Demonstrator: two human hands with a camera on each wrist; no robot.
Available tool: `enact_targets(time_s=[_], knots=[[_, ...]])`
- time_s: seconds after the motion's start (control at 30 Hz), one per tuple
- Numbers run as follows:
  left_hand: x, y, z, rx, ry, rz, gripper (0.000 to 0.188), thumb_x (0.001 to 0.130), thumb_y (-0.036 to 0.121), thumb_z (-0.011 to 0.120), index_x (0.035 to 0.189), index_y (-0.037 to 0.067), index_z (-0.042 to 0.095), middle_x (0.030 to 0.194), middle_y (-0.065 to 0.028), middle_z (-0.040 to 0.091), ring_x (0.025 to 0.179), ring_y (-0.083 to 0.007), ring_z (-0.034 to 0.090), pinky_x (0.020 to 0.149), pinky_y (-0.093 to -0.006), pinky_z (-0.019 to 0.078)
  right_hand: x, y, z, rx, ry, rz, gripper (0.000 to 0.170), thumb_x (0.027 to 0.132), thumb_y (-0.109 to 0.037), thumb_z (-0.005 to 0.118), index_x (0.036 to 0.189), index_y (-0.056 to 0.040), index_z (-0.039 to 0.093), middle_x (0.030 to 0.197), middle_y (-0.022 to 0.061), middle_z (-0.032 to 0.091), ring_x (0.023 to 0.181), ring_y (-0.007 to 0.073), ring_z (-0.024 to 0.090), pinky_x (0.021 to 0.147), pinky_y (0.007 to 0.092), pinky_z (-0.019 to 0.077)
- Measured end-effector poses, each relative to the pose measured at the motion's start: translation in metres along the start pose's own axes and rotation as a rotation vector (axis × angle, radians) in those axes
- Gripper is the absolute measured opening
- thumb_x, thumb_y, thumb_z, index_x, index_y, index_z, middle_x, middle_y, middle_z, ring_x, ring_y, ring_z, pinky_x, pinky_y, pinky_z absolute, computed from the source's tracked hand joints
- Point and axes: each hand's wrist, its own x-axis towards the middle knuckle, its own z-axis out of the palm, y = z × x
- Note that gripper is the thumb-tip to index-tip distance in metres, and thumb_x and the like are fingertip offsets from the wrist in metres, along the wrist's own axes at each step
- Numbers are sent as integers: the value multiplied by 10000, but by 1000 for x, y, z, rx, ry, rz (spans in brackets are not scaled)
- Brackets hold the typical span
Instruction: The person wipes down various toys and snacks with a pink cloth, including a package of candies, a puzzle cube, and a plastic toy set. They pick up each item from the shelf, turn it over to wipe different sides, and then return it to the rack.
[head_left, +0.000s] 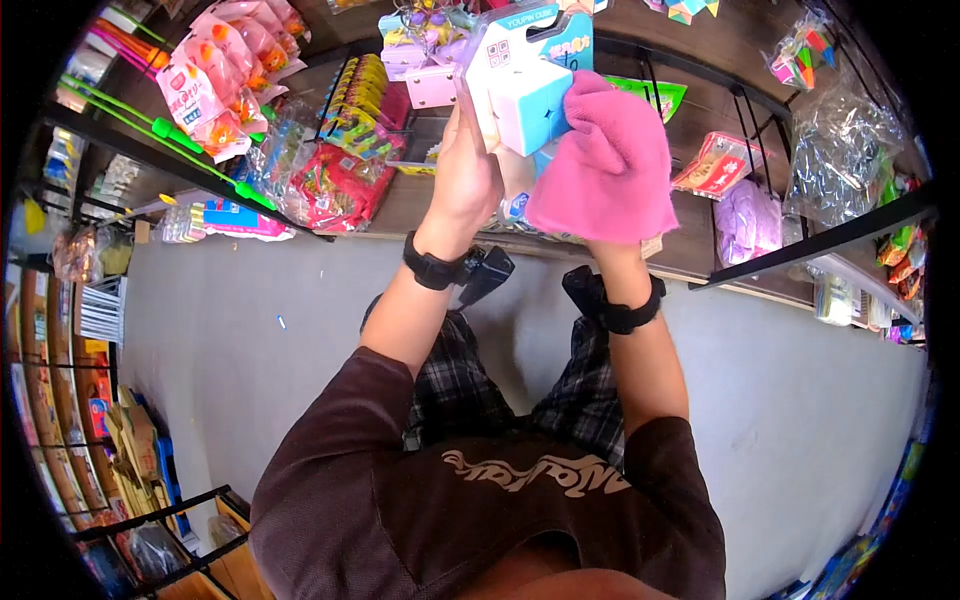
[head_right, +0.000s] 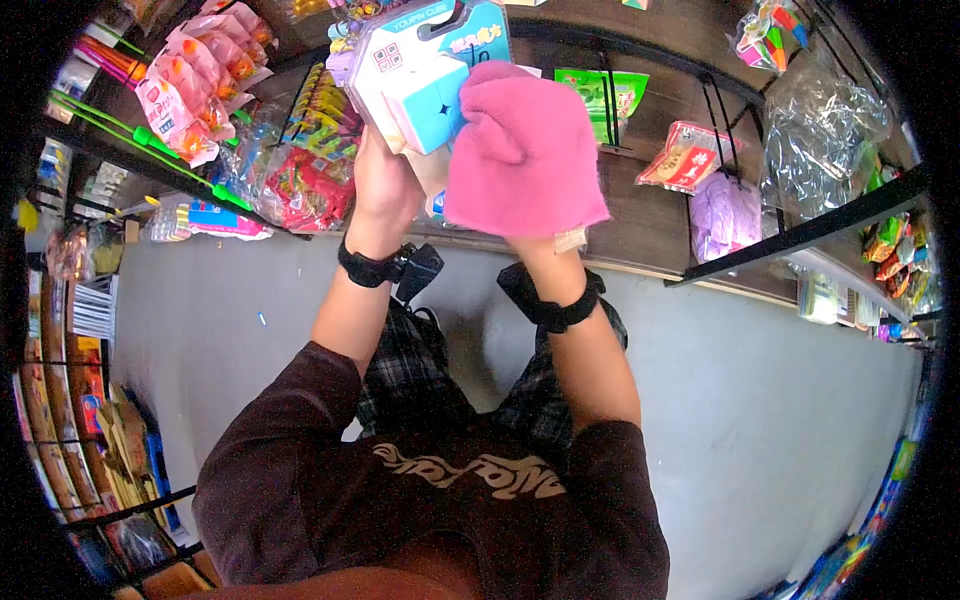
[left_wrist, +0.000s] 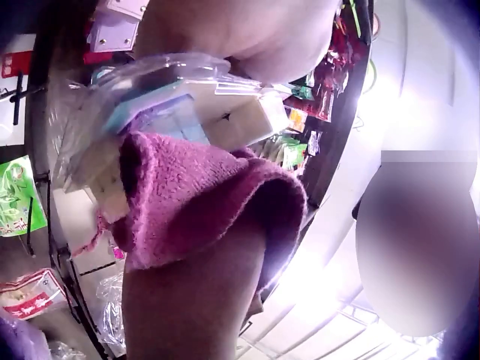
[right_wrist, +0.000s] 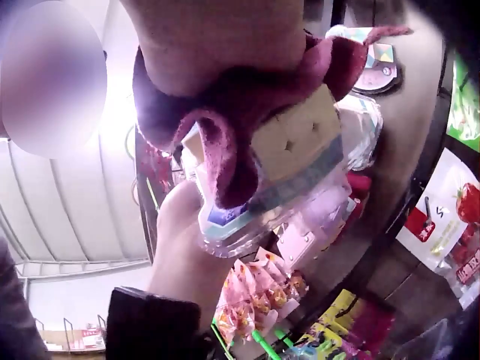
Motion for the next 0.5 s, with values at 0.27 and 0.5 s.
enact_targets(time_s=[0.27,0.5], knots=[[-1,-5,-14,260,-74,-53,535,954,391,323,1311,-7,339,1237,-104,479,1109,-161,472,936,-301,370,-16,8,4,-187,-58,-67,378,718,-92,667,1069,-12,554,1089,132,560,1011,237,538,865,328,416],[-5,6,-14,500,-278,-17,624,930,454,352,1326,-28,322,1279,-104,445,1148,-140,425,963,-286,333,-12,11,3,-144,-99,-14,382,708,-103,676,1064,-20,564,1082,129,564,1018,249,533,868,333,414]])
